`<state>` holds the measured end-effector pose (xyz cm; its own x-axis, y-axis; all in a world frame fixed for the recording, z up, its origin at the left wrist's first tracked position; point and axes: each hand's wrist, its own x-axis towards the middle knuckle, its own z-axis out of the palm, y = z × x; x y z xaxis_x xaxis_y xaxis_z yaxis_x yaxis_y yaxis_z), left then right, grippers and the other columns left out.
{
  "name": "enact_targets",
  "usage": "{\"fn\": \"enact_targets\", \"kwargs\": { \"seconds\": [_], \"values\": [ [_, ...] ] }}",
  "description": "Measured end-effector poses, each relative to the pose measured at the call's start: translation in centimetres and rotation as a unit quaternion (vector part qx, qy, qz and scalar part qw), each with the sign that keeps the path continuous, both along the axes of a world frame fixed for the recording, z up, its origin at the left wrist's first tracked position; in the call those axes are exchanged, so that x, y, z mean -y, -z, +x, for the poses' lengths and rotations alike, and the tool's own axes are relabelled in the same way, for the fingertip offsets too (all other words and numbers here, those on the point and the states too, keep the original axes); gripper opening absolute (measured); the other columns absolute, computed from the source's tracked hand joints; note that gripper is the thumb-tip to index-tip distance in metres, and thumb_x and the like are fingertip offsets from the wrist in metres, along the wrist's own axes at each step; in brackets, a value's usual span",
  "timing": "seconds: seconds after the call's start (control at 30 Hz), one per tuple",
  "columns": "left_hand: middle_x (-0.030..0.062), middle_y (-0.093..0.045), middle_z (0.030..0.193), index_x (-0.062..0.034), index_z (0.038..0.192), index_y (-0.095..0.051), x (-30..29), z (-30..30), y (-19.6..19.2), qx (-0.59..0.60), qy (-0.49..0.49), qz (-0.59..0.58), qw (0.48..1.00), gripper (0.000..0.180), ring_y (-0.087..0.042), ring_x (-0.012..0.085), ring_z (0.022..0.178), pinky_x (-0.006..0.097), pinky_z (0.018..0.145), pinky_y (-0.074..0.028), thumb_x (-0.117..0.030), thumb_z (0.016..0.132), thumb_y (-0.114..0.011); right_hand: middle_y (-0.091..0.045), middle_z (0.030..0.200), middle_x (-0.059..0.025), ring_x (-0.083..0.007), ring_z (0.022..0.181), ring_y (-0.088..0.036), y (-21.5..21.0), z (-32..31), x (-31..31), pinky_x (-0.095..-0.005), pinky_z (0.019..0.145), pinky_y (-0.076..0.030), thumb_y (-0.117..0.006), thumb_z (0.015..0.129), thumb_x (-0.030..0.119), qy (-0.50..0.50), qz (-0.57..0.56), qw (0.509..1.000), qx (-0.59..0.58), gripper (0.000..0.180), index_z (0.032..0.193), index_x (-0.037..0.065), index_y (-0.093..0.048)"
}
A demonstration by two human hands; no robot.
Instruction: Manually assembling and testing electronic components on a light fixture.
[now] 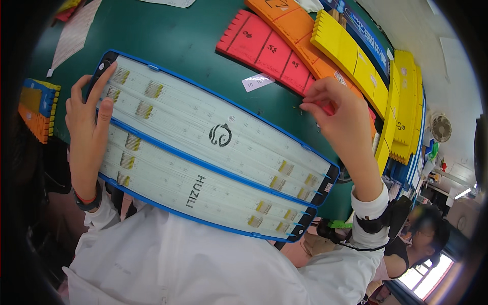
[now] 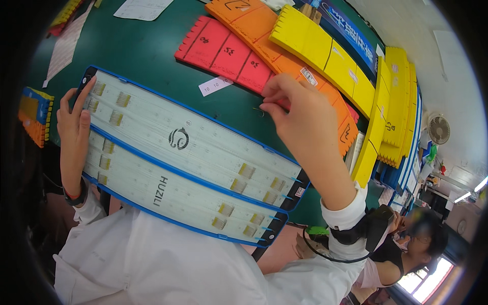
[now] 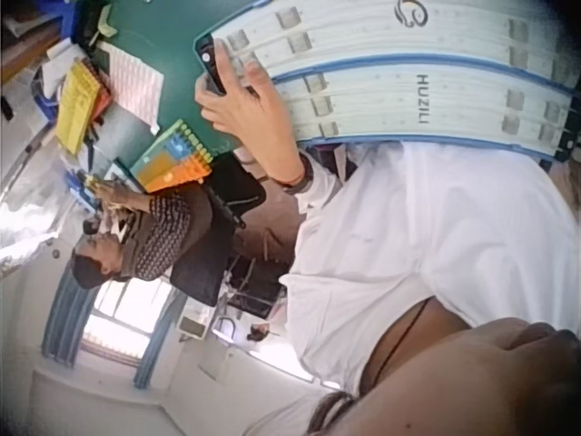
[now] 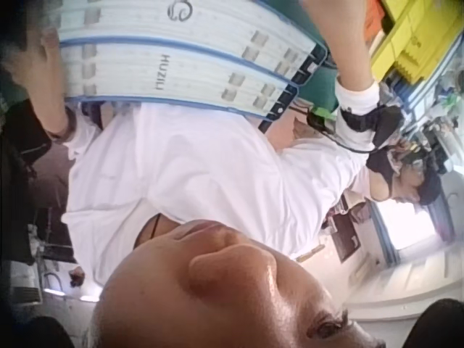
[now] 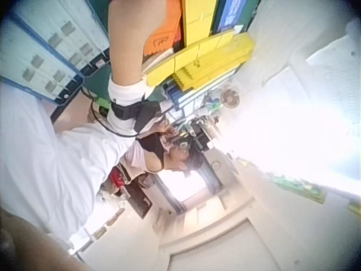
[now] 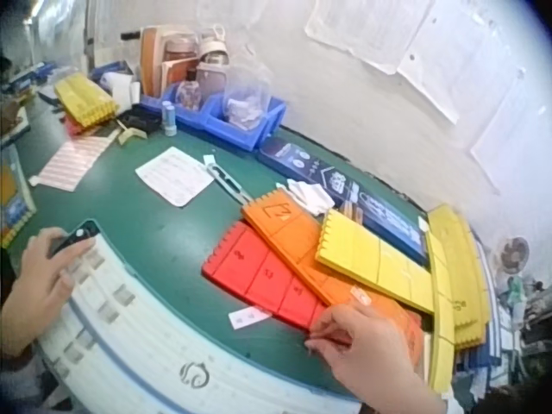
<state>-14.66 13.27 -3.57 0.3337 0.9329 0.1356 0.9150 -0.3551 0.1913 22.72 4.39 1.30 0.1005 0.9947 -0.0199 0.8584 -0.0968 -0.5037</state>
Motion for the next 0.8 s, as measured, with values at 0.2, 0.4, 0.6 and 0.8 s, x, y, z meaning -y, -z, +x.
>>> {"fn": "enact_targets", "kwargs": {
  "seconds": [0.2,0.4,0.6,0.8],
  "values": [
    [0.0158,-0.040,0.129,-0.0276,0.132,-0.051,0.2,0.4,-0.6,0.005,-0.010,-0.007,1.000,0.056,-0.040,0.0339,0.115,0.046,0.101,-0.028,-0.061,0.093,-0.028,-0.065,0.075,-0.0033,-0.0183,0.073,-0.064,0.0,-0.5,0.0,-0.0303,0.065,-0.049,-0.072,0.071,0.004,0.039,0.016,0.999,-0.007,0.020,0.086,0.008,-0.059],
    [0.0157,-0.040,0.129,-0.0277,0.132,-0.051,0.2,0.6,-0.8,0.012,-0.011,-0.008,1.000,0.056,-0.041,0.0335,0.114,0.046,0.101,-0.028,-0.061,0.093,-0.029,-0.062,0.073,-0.0039,-0.0193,0.071,-0.062,1.1,-0.6,0.8,-0.0316,0.061,-0.048,-0.070,0.071,0.002,0.023,0.019,1.000,-0.008,0.019,0.084,0.007,-0.058],
    [0.0137,-0.042,0.127,-0.0290,0.132,-0.051,0.5,1.2,-1.2,0.003,-0.009,-0.008,1.000,0.048,-0.043,0.0316,0.109,0.045,0.096,-0.031,-0.053,0.093,-0.037,-0.058,0.075,-0.0069,-0.0284,0.076,-0.056,0.6,-1.7,1.4,-0.0366,0.062,-0.046,-0.057,0.072,-0.010,-0.090,0.031,0.987,0.131,0.022,0.088,0.005,-0.051],
    [0.0180,-0.043,0.126,-0.0279,0.134,-0.048,-0.1,0.8,-3.1,0.031,-0.010,-0.100,0.994,0.045,-0.043,0.0358,0.114,0.050,0.099,-0.030,-0.047,0.093,-0.044,-0.052,0.083,-0.0125,-0.0319,0.078,-0.055,-1.4,-1.7,4.7,-0.0370,0.065,-0.044,-0.052,0.068,-0.018,-0.018,0.020,1.000,0.011,0.033,0.093,0.003,-0.047]
  ]
}}
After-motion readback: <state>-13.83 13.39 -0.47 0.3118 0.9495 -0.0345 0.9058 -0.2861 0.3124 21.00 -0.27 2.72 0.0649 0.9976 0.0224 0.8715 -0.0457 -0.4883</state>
